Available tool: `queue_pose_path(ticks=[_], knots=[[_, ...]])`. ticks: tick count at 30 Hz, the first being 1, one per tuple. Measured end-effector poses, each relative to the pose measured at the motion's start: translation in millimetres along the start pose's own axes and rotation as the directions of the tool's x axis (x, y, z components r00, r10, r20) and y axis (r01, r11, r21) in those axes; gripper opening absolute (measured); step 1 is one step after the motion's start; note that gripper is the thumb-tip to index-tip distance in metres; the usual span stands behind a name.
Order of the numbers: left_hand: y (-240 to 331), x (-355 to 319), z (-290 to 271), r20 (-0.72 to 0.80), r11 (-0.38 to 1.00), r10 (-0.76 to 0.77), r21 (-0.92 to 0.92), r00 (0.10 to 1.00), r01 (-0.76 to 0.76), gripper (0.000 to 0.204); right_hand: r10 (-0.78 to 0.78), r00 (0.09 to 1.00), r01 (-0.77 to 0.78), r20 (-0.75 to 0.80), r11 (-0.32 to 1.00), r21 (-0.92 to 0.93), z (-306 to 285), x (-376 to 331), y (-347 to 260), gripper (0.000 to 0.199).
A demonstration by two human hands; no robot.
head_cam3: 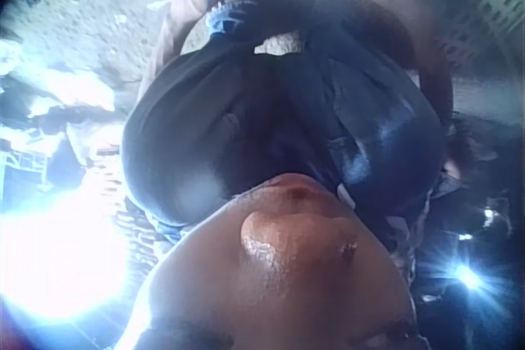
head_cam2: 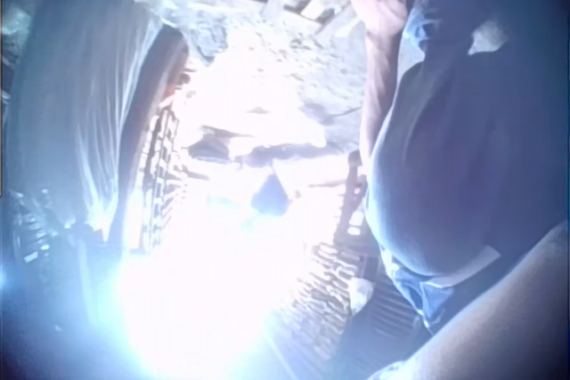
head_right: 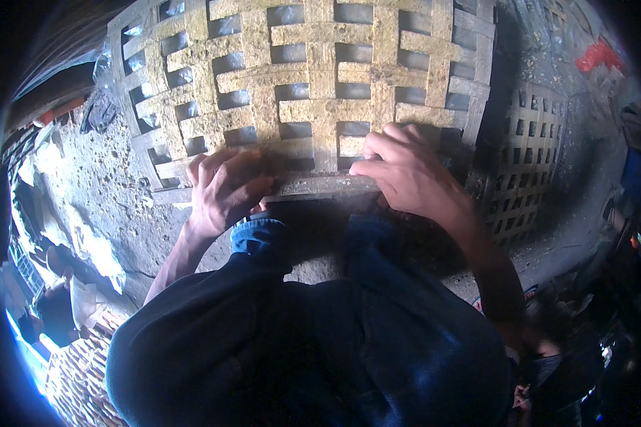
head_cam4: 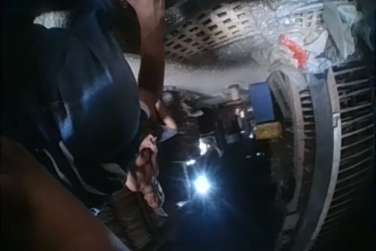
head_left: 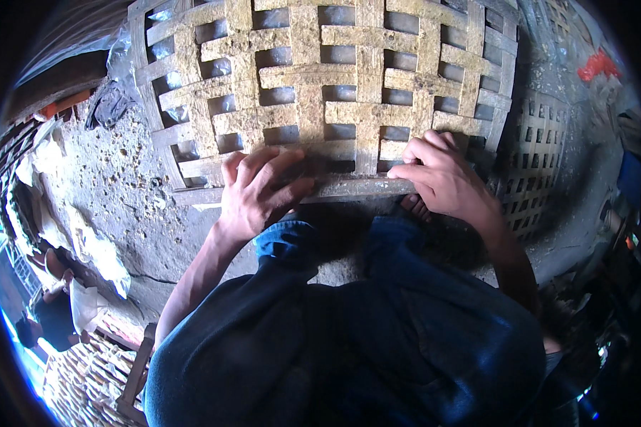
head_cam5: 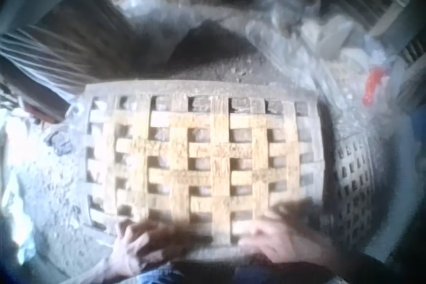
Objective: The person assembles a wooden lattice tray by placing a plastic sheet inside, pressing it down, and adjusting the frame. The person repeats this process with another tray, ensuring the plastic is properly seated.
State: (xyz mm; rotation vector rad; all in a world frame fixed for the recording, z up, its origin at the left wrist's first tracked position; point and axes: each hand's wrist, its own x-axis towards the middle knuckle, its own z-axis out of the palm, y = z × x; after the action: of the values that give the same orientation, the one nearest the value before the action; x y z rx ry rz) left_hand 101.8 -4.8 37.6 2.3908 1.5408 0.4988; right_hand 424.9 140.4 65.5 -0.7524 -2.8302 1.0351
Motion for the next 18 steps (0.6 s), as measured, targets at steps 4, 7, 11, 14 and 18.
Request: queue_pose_path(ticks=[4, 7, 11, 14, 18], knots=[[1.4, -2.4, -1.1, -0.012, 0.999, -0.003, 0.035, 1.0, 0.004, 0.036, -0.075, 0.992, 0.069, 0.099, 0.995, 0.068, -8.4, 10.5, 10.2, 0.012], [0.1, -3.0, 2.1, -0.042, 1.0, 0.007, 0.019, 0.999, -0.006, 0.039, -0.076, 0.988, 0.08, 0.131, 0.997, -0.024, -8.0, 10.6, 8.9, 0.01], [0.1, -1.2, 3.7, -0.061, 0.999, 0.002, 0.036, 0.998, 0.0, 0.039, -0.115, 0.989, 0.132, 0.094, 0.971, -0.199, -1.4, 5.6, 1.7, 0.009], [0.0, 0.0, 5.5, -0.073, 0.999, 0.004, 0.034, 0.997, -0.002, 0.039, -0.105, 0.99, 0.118, 0.09, 0.982, -0.151, -2.0, 5.6, 1.4, 0.008], [1.2, -1.8, 4.6, -0.077, 0.999, -0.004, 0.041, 0.997, 0.008, 0.038, 0.064, 0.993, -0.089, 0.095, 0.954, 0.287, -20.5, 4.1, 8.3, 0.0]])
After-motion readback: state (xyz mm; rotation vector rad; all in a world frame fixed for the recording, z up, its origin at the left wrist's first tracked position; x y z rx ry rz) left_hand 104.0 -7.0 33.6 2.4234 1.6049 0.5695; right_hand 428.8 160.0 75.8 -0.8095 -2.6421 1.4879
